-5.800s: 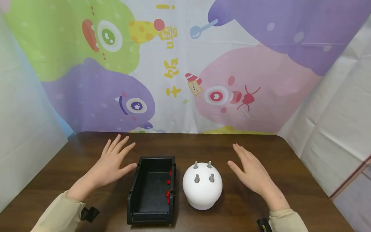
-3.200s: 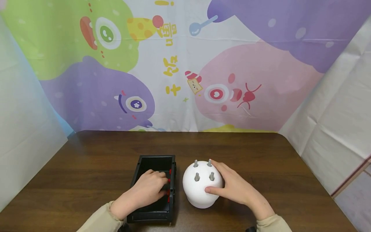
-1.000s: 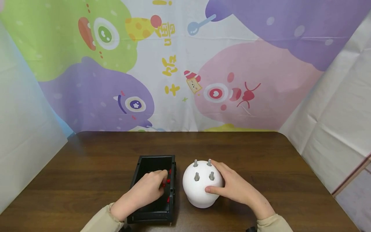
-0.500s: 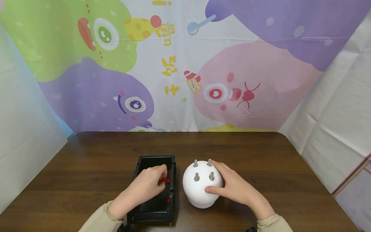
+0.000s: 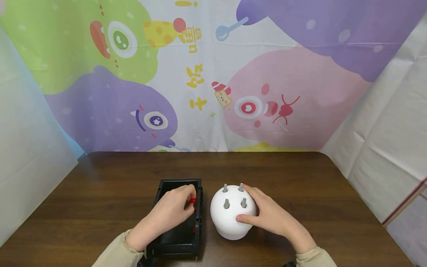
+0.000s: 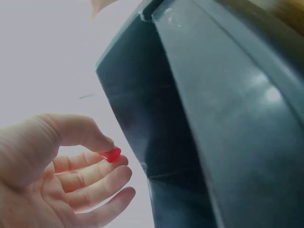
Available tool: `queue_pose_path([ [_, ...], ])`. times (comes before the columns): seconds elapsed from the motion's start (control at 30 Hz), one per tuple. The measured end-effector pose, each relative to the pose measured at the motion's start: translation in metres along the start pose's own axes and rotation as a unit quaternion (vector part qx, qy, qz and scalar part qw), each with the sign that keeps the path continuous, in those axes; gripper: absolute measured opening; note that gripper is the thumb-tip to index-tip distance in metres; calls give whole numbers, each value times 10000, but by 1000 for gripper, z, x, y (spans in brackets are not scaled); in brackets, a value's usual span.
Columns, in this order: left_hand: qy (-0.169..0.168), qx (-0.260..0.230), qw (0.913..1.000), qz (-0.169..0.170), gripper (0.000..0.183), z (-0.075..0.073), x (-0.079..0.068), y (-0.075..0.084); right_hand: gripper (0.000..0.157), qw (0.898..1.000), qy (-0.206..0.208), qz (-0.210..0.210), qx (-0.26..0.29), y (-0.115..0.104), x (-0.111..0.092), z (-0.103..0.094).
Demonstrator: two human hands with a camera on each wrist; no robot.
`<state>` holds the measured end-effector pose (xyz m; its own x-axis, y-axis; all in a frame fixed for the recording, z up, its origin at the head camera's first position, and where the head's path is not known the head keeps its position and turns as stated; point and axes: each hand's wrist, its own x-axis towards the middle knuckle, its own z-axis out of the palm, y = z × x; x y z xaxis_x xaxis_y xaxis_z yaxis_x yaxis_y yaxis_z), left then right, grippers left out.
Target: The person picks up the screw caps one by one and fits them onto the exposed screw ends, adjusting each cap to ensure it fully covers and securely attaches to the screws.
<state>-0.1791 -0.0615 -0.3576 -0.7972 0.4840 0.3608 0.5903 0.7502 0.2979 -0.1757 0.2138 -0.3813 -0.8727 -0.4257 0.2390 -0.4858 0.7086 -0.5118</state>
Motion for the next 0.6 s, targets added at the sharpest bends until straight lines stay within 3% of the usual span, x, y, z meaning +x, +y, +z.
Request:
queue_pose_path([
  [0.6, 400, -246, 9989, 34, 12, -6, 12, 17, 80, 10000, -19, 11, 50, 1, -1, 1],
])
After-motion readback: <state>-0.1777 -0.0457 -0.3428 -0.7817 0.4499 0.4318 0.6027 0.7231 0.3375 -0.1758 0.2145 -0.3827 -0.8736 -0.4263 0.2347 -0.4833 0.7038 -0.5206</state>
